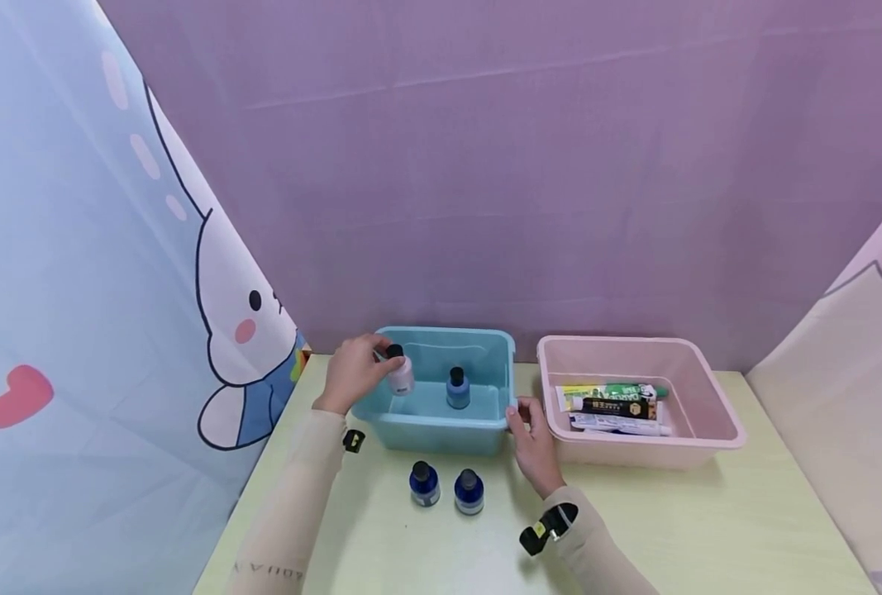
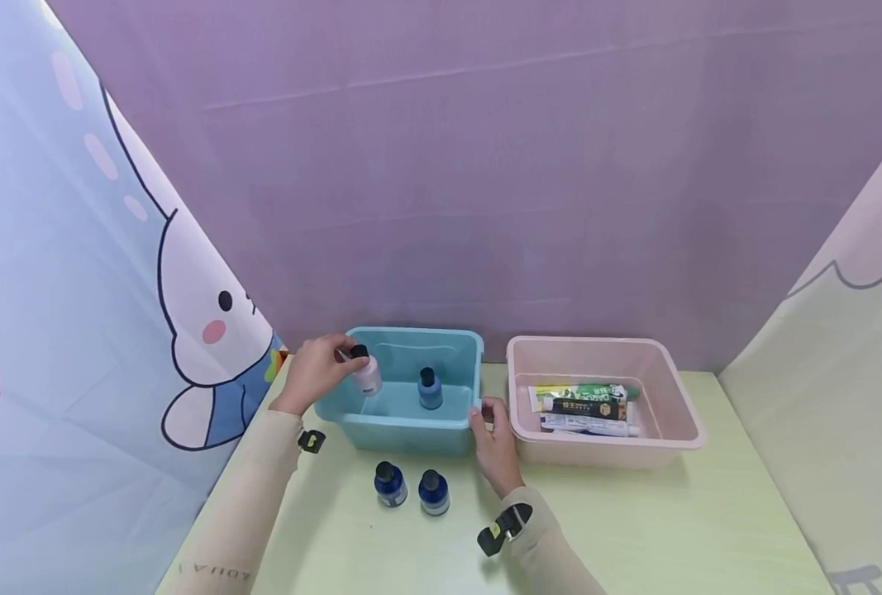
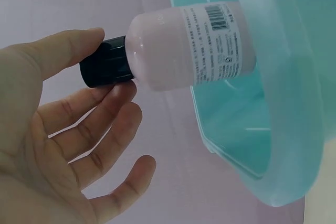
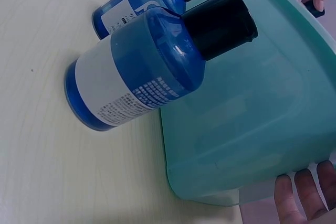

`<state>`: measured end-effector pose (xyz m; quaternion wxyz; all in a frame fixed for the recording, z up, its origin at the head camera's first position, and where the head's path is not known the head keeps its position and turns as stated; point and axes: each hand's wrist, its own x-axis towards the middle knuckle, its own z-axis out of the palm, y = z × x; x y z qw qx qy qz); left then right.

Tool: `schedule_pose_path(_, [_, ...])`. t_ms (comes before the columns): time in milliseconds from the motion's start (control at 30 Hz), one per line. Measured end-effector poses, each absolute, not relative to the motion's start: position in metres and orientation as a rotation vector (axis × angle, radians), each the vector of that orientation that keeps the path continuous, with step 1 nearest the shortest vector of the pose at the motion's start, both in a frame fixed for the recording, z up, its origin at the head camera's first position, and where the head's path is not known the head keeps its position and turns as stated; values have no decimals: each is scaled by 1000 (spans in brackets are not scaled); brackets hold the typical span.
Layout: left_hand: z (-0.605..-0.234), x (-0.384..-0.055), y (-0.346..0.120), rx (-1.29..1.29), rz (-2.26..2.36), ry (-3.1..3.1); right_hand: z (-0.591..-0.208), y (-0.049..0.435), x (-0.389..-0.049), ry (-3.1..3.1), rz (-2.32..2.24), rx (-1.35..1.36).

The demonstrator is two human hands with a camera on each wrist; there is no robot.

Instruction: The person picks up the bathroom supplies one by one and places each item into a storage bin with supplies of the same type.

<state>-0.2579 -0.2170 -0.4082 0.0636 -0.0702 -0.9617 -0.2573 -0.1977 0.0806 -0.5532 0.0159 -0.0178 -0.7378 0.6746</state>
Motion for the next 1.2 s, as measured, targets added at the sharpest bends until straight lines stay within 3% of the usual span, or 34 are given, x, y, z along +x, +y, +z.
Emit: schedule_pose_path(1200, [-415,-310,-214,-215,-512,-3207,-551,80,-198,-2279,2115,-66])
